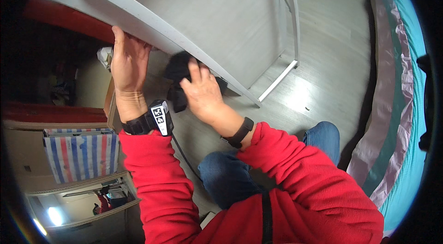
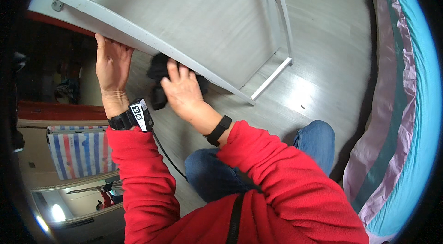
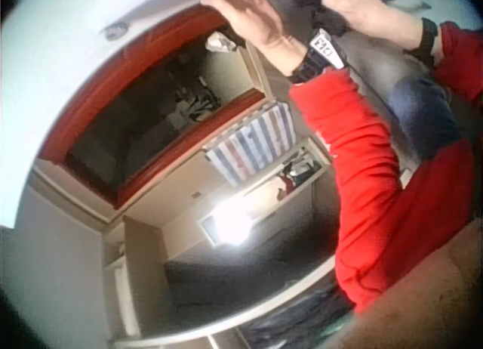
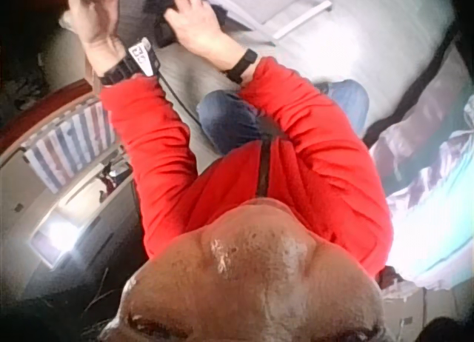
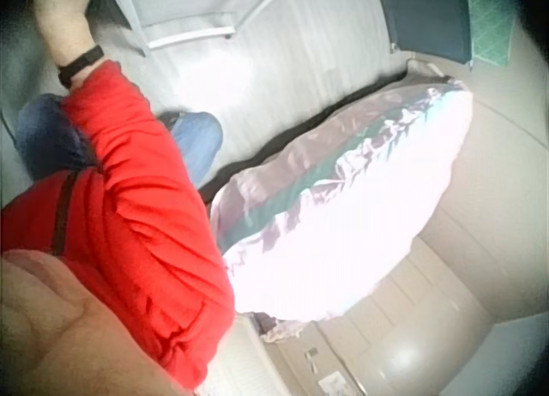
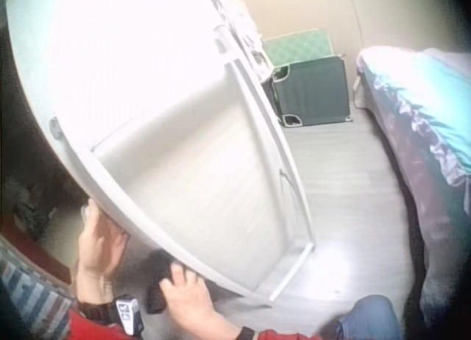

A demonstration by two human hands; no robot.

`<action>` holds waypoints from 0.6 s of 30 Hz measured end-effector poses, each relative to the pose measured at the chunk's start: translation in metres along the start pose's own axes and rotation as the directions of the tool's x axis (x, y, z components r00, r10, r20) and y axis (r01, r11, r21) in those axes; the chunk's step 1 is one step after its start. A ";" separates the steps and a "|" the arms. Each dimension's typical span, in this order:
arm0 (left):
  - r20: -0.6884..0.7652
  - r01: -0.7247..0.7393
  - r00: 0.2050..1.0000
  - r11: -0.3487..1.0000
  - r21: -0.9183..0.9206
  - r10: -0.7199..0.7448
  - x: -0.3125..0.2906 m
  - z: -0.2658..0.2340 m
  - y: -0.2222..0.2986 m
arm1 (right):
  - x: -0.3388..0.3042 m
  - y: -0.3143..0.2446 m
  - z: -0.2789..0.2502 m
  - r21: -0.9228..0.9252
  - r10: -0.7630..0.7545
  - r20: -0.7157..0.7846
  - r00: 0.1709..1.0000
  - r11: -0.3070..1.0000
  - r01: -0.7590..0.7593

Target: The person kneels on the floor and wipes the legs and underside of a white table with a black cloth. They rotate the table to access different sides and continue wiping the frame and surface edges.

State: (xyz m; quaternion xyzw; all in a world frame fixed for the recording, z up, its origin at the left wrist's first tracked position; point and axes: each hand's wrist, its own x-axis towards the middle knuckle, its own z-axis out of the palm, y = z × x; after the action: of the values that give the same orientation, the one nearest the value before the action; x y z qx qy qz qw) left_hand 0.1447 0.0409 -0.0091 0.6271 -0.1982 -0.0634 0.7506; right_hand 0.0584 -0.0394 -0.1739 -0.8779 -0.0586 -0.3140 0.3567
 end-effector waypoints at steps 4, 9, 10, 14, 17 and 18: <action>-0.092 -0.095 0.991 0.993 0.065 0.101 0.002 0.009 -0.012 | -0.036 0.025 0.011 -0.120 0.092 0.268 0.959 0.991 -0.061; -0.190 -0.188 0.964 0.982 0.021 0.189 0.007 0.023 -0.022 | -0.076 0.044 0.011 0.112 0.071 0.347 0.935 0.987 -0.116; -0.198 -0.208 0.957 0.977 0.038 0.211 0.008 0.025 -0.024 | -0.088 0.047 0.006 0.211 0.089 0.337 0.937 0.963 -0.167; -0.241 -0.244 0.938 0.968 0.055 0.250 0.008 0.032 -0.028 | -0.136 0.062 -0.032 0.455 0.260 0.313 0.914 0.804 -0.384; -0.300 -0.309 0.893 0.942 0.133 0.335 0.005 0.038 -0.035 | -0.146 0.079 -0.064 0.582 0.414 0.351 0.840 0.607 -0.542; -0.282 -0.360 0.872 0.915 0.182 0.399 0.004 0.041 -0.037 | -0.144 0.085 -0.071 0.654 0.406 0.287 0.868 0.579 -0.487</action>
State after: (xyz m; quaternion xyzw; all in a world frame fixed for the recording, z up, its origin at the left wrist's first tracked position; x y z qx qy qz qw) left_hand 0.1391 -0.0054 -0.0387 0.6230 -0.1995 0.1983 0.7300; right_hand -0.0650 -0.1320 -0.2701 -0.6734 0.0295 -0.1196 0.7290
